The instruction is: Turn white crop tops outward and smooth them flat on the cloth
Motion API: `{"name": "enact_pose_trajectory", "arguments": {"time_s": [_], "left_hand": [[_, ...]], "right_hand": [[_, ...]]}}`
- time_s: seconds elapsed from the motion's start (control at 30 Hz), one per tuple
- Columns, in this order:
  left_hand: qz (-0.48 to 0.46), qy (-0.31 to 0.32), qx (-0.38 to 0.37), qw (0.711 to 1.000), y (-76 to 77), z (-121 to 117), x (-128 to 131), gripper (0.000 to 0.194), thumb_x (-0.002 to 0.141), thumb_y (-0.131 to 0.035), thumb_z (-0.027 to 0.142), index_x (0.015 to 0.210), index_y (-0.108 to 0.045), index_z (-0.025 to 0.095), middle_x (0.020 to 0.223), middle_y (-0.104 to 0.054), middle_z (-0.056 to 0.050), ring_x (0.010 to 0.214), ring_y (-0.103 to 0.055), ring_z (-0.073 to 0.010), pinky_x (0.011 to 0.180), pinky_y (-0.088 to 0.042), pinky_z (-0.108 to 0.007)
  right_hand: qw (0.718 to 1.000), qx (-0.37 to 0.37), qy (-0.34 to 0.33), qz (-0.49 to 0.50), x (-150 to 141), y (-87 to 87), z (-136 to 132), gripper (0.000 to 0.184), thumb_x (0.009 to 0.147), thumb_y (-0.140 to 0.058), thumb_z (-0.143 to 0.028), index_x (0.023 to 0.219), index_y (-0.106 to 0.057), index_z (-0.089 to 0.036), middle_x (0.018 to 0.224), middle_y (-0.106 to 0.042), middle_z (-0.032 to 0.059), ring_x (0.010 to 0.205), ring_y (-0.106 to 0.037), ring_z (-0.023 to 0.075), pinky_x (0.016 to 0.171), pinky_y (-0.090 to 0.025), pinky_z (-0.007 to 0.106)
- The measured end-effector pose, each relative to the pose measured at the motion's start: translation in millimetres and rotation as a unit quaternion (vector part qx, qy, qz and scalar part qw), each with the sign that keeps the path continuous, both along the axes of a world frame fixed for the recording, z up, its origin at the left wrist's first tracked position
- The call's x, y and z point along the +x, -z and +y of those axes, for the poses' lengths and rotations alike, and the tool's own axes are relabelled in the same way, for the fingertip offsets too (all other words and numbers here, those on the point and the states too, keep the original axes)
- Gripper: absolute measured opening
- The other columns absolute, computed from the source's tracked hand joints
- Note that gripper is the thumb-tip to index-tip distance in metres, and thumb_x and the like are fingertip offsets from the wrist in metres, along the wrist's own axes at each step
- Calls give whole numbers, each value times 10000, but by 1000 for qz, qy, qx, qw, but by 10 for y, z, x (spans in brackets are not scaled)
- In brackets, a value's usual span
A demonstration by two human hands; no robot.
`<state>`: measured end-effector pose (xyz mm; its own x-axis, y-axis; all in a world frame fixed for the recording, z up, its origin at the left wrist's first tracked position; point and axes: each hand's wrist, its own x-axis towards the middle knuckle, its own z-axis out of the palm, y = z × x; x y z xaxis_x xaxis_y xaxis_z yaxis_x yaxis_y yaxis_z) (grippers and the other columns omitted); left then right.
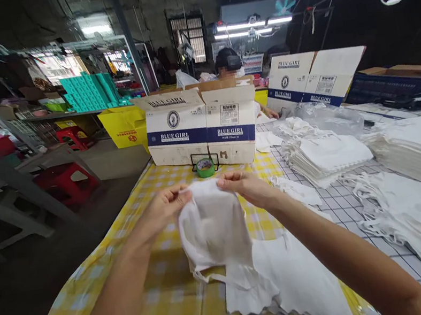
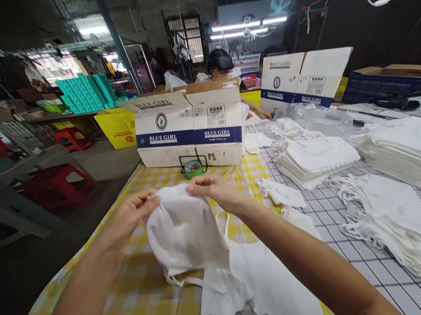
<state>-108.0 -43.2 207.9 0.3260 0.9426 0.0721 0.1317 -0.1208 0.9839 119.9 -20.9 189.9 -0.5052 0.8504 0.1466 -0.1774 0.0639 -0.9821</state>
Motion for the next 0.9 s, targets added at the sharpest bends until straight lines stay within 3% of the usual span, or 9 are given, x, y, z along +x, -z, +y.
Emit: {"name": "enact_pose_trajectory", "arguments": {"time_s": [0.17,0.27,0.4,0.47,0.53,0.6,0.63,0.77,0.9], "left_hand": [[-104,-111,94,984,-226,107,-168,153,746,-664,290,817,-615,163,756,-597,46,685,-502,-76,663,-376,-181],[-103,-147,94,979,-105,144,-385,170,773,-635,304,834,-593,151,747,-586,43,706,-494,-92,712,-375,-222],[71,-192,23,978,481,110,-626,214,776,-604,374,839,-593,170,765,-588,39,755,-485,-142,763,-382,-282],[212,-240,42,946,876,-1,-608,231,757,-612,378,897,-591,196,840,-594,25,848,-509,-207,827,-383,-341],[306,-289,132,898,1257,-199,-460,299,739,-622,338,1001,-555,211,970,-580,-9,1018,-482,-281,926,-343,-399],[341,-265,162,887,1573,-464,-213,304,758,-587,316,1035,-528,207,1029,-565,-54,1048,-490,-295,933,-353,-417],[338,-227,148,901,1697,-607,-74,294,773,-566,320,1043,-516,212,1037,-562,-64,1034,-507,-281,915,-376,-404],[326,-45,120,937,1984,-1084,416,312,744,-604,331,1026,-506,241,1056,-549,-52,1028,-507,-252,883,-402,-382],[339,41,122,932,2074,-1266,687,498,639,-708,320,1094,-523,235,1110,-541,-68,1053,-476,-287,886,-379,-431]], "right_hand": [[998,49,31,-34,89,-65,-20,201,765,-613,-391,861,-658,-219,796,-608,-5,763,-523,125,719,-380,262],[997,31,43,-63,304,64,-82,229,794,-580,-391,914,-650,-209,802,-611,16,776,-553,137,705,-400,269],[985,3,76,-152,700,482,-289,237,827,-536,-397,888,-636,-191,760,-592,18,708,-541,133,663,-408,277],[968,2,88,-235,881,766,-477,230,839,-517,-389,860,-634,-192,746,-594,17,699,-537,141,658,-410,287],[941,17,87,-325,1006,1055,-725,199,837,-522,-361,851,-635,-198,789,-609,28,731,-548,160,669,-418,303],[917,41,83,-389,1051,1309,-1006,171,798,-583,-320,923,-628,-212,885,-607,45,796,-560,183,707,-440,324],[907,55,79,-410,1041,1413,-1144,228,766,-622,-295,983,-617,-223,957,-595,58,853,-560,198,745,-450,338],[881,142,58,-448,841,1678,-1521,550,675,-701,-198,1190,-520,-267,1223,-499,91,1106,-468,258,899,-425,394],[867,202,54,-453,624,1784,-1515,269,782,-566,-133,1018,-611,-254,1254,-514,77,1115,-455,270,868,-400,410]]}}
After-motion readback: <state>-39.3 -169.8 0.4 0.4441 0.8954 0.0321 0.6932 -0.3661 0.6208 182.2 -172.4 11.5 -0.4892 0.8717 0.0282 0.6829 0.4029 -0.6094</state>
